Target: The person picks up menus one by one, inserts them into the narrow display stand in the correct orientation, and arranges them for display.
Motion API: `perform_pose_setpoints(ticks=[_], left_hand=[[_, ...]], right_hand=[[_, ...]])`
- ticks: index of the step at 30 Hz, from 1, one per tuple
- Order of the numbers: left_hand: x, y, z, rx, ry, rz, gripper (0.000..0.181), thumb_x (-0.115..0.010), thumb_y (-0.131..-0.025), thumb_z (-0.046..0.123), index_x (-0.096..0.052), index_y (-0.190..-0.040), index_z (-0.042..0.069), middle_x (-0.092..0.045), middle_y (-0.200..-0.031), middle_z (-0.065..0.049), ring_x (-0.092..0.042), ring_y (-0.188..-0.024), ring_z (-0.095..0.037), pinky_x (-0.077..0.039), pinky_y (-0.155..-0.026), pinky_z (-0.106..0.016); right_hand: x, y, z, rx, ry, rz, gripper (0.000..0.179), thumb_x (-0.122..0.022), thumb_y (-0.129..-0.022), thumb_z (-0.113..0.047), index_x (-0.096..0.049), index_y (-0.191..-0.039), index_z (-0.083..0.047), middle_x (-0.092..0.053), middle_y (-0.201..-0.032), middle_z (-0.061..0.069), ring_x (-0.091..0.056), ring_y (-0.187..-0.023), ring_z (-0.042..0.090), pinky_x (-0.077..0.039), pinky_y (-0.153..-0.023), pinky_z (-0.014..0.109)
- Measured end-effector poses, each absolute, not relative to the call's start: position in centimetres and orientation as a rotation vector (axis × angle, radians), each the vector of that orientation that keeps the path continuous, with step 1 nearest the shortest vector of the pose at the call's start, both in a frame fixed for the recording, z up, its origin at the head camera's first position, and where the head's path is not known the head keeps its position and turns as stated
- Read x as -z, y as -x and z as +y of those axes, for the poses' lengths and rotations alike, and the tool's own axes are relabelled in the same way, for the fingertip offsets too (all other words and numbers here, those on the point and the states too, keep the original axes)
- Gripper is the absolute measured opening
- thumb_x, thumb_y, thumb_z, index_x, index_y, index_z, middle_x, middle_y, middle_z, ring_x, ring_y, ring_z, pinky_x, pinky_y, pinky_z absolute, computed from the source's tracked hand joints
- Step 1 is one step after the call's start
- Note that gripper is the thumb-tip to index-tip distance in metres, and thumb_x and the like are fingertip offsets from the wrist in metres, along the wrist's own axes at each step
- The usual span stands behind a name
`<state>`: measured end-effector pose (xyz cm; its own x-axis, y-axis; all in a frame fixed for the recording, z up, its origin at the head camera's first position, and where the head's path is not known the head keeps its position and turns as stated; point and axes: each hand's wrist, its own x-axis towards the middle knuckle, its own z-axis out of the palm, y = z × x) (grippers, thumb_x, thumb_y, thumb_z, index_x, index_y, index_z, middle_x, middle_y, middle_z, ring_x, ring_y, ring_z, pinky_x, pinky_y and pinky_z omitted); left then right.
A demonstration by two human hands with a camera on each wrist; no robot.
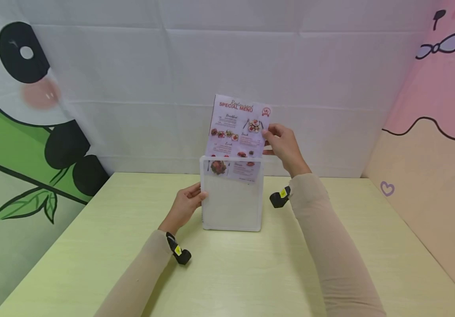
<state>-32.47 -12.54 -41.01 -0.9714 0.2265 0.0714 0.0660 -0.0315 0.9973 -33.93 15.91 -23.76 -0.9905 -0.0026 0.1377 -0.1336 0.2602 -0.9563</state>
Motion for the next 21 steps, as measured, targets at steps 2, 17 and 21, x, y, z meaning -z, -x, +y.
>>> perform_pose_setpoints(ticks=[2,17,21], left_hand=[[40.97,32.41,-12.54,-2.155,-0.317,2.108,0.053,-0.066,-0.091,0.021,-0.050,-0.141,0.014,-0.060,-0.133,-0.013,-0.060,-0.118,-0.024,-0.055,-0.092,-0.035],[41.00,32.46,-12.72,-2.144,-0.327,2.096,0.053,-0.065,-0.092,0.023,-0.048,-0.142,0.015,-0.058,-0.135,-0.011,-0.058,-0.121,-0.023,-0.054,-0.094,-0.034],[41.06,32.49,-12.71,-2.145,-0.329,2.092,0.053,-0.065,-0.092,0.022,-0.049,-0.142,0.015,-0.059,-0.134,-0.011,-0.058,-0.120,-0.024,-0.054,-0.094,-0.035]], right_hand=[[23.74,33.93,15.82,-1.850,-0.118,-2.388,0.037,-0.051,-0.100,-0.029,-0.050,-0.133,-0.012,-0.057,-0.112,0.003,-0.058,-0.101,0.024,-0.057,-0.075,0.024],[23.98,34.12,15.61,-1.846,-0.105,-2.364,0.031,-0.050,-0.100,-0.032,-0.052,-0.123,-0.012,-0.057,-0.108,0.003,-0.059,-0.095,0.022,-0.059,-0.079,0.031],[24.06,34.15,15.50,-1.838,-0.099,-2.380,0.032,-0.049,-0.101,-0.032,-0.052,-0.124,-0.011,-0.057,-0.110,0.004,-0.059,-0.096,0.022,-0.058,-0.083,0.035]])
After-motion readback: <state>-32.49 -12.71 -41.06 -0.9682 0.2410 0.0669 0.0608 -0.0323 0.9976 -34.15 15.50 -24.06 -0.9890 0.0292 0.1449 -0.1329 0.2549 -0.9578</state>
